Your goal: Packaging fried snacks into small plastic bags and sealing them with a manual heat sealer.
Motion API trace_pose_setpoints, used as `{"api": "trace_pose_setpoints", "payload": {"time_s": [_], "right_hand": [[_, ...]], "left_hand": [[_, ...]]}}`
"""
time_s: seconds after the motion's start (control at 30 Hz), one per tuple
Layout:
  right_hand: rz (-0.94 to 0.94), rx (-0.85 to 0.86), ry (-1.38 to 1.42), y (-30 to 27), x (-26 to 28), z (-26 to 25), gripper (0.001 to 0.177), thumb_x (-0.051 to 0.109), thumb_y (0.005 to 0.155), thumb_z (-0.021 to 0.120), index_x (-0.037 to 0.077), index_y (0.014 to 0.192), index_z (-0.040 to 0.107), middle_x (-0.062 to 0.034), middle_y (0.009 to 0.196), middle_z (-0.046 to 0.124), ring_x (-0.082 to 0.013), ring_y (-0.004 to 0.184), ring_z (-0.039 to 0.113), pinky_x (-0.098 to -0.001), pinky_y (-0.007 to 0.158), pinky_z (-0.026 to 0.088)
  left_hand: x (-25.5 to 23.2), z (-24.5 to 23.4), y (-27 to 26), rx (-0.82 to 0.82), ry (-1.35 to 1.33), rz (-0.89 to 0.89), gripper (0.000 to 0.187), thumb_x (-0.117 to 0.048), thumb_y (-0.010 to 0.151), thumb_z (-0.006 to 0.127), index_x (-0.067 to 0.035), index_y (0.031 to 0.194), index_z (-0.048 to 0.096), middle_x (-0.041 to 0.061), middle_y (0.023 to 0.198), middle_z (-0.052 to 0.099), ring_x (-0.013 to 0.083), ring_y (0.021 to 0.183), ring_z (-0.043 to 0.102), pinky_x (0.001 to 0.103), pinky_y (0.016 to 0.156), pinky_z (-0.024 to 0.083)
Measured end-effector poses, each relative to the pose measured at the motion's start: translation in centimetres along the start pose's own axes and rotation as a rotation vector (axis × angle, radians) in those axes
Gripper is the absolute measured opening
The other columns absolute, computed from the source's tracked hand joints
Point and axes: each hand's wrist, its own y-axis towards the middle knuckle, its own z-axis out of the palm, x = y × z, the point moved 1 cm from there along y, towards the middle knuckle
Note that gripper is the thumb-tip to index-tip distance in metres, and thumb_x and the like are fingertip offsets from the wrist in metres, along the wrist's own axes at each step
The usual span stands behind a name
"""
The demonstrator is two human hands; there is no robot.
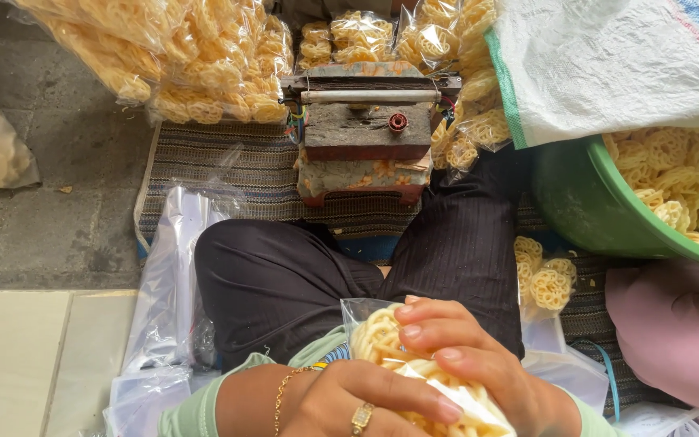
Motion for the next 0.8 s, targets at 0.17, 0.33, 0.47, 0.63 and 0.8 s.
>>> {"api": "trace_pose_setpoints", "payload": {"time_s": [0.17,0.33,0.47,0.63,0.8], "right_hand": [[-0.025,-0.006,-0.009,0.8,0.3,0.2,0.043,0.016,0.107,0.061,0.015,0.144,0.040,-0.0173,0.146,0.052,-0.0415,0.143,0.052,-0.0635,0.129,0.041],[-0.049,0.036,-0.017,1.2,0.4,0.1,0.043,0.015,0.107,0.061,0.014,0.144,0.040,-0.0188,0.146,0.052,-0.0430,0.142,0.053,-0.0651,0.129,0.041],[-0.049,0.036,-0.029,1.3,0.4,0.1,0.038,0.015,0.109,0.057,0.012,0.142,0.041,-0.0192,0.144,0.054,-0.0427,0.142,0.054,-0.0633,0.128,0.041],[-0.044,0.019,-0.032,1.4,0.7,0.3,0.036,0.015,0.108,0.056,0.011,0.141,0.042,-0.0193,0.142,0.055,-0.0430,0.140,0.055,-0.0640,0.128,0.042],[-0.024,0.047,0.017,1.4,0.6,0.3,0.038,0.017,0.110,0.056,0.013,0.144,0.039,-0.0190,0.145,0.052,-0.0434,0.143,0.051,-0.0647,0.128,0.042]], "left_hand": [[-0.7,-0.5,0.0,0.012,0.034,-0.036,0.017,0.012,0.099,0.055,0.011,0.084,0.063,0.024,0.093,0.071,0.0454,0.097,0.076,0.055,0.098,0.064],[-1.0,-0.3,-0.9,-0.008,0.054,-0.069,0.015,0.014,0.099,0.054,0.014,0.089,0.064,0.021,0.094,0.070,0.0444,0.103,0.074,0.052,0.095,0.066],[-0.8,-0.3,-1.4,-0.005,0.127,-0.061,0.012,0.012,0.099,0.057,0.013,0.091,0.065,0.019,0.099,0.071,0.0406,0.102,0.076,0.047,0.095,0.067],[-0.9,-0.5,-1.5,0.006,0.097,-0.075,0.011,0.012,0.099,0.057,0.012,0.091,0.065,0.020,0.098,0.071,0.0419,0.104,0.075,0.048,0.096,0.066],[-0.8,0.0,-2.0,-0.036,0.076,-0.108,0.010,0.007,0.103,0.054,0.009,0.098,0.063,0.017,0.106,0.068,0.0405,0.109,0.073,0.054,0.101,0.065]]}}
